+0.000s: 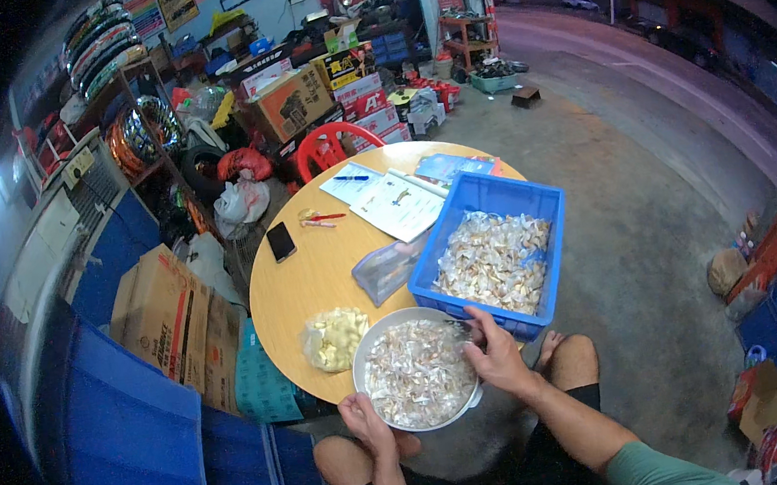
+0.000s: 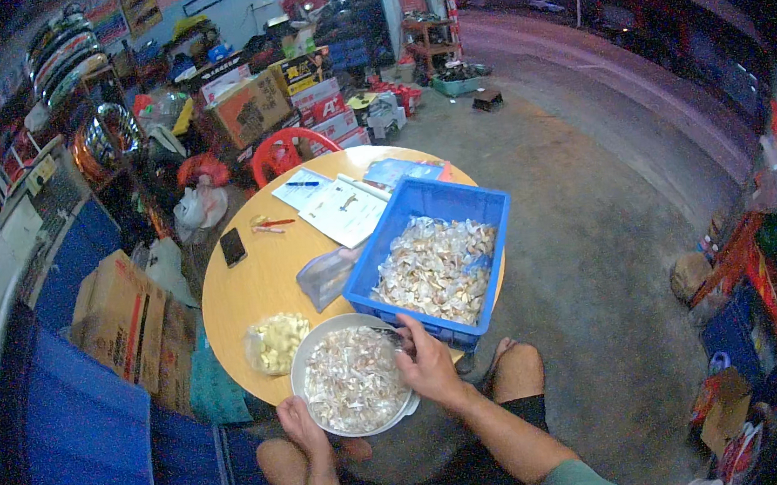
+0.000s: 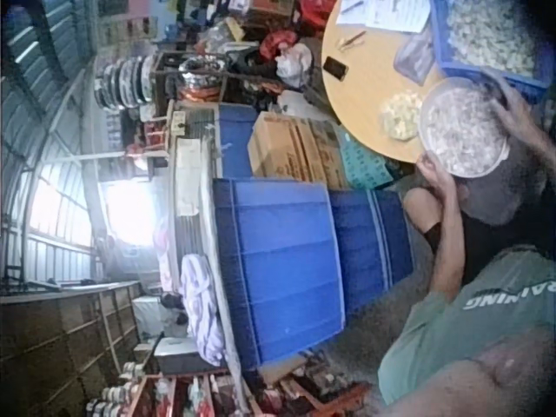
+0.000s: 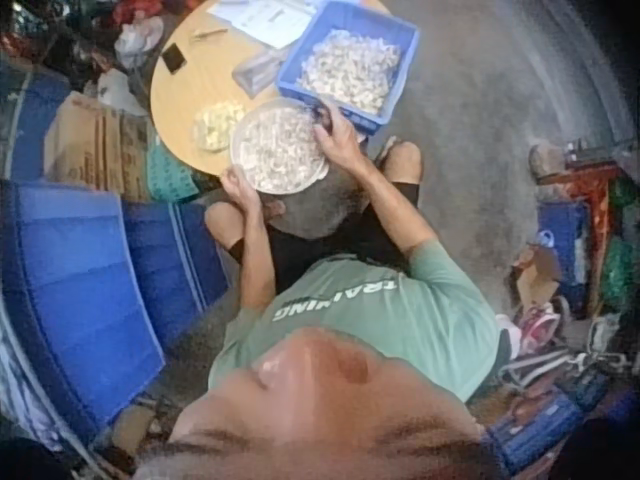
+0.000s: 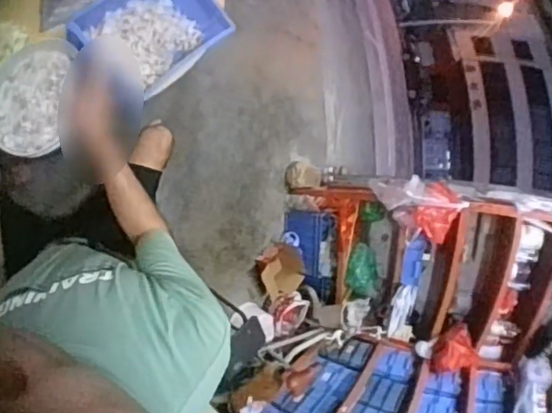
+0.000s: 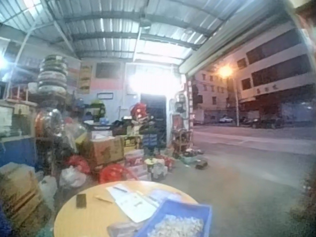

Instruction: The person sits at a table and peels garlic cloves one by one using a small knife, placing the peeled cloves into a bowl on their lap. A child sits across the table writing in a notebook.

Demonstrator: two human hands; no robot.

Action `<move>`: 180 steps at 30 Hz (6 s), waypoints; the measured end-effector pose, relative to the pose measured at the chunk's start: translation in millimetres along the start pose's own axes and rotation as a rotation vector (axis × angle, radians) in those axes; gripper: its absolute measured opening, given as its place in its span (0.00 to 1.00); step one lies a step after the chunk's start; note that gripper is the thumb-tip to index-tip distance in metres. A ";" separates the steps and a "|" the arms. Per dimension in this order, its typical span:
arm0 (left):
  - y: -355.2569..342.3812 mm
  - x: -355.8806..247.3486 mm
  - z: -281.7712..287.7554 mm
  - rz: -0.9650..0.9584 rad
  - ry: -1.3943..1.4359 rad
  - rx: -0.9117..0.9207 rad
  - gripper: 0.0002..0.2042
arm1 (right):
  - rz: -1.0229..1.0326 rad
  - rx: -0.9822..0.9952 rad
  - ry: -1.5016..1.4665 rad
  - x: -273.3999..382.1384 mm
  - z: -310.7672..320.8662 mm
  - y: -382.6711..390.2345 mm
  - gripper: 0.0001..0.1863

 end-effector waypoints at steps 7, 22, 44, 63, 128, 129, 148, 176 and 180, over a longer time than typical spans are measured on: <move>1.0 -7.1 19.4 0.157 0.103 -0.022 0.12 | -0.188 0.052 -0.165 -41.4 13.2 57.8 0.21; 16.0 -105.1 -17.8 0.122 0.252 0.348 0.23 | -0.226 0.278 -0.210 -2.0 15.3 72.3 0.06; 15.4 -121.1 -96.0 0.013 -0.047 0.493 0.04 | 0.438 0.289 -0.054 9.6 2.0 -23.5 0.12; 24.9 -109.8 -113.7 0.154 0.034 0.438 0.04 | 0.388 0.308 -0.231 -24.0 3.1 -25.9 0.11; 31.3 -105.4 -101.1 0.547 0.381 0.409 0.13 | 0.381 0.375 -0.146 -20.5 2.0 -24.6 0.10; 29.9 -102.2 -99.0 0.553 0.405 0.387 0.13 | 0.382 0.366 -0.169 -19.7 1.0 -23.9 0.11; 30.5 -100.6 -89.9 0.311 0.156 0.325 0.06 | 0.232 0.352 -0.057 -7.1 -3.6 -21.5 0.10; 271.6 -59.8 -77.6 -0.113 0.581 2.337 0.18 | -0.196 0.342 -0.023 25.7 1.1 58.2 0.18; 284.8 -63.0 -83.5 -0.036 0.595 2.330 0.21 | -0.226 0.341 -0.061 31.5 -1.1 67.4 0.17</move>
Point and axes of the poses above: each hand's wrist, its own y-axis away from the middle knuckle, its own z-axis out of the back of the hand, x = y × z, the point moved 1 cm from there along -y, towards the middle knuckle, and after that the axes turned 14 degrees about -z, right-handed, at the moved point
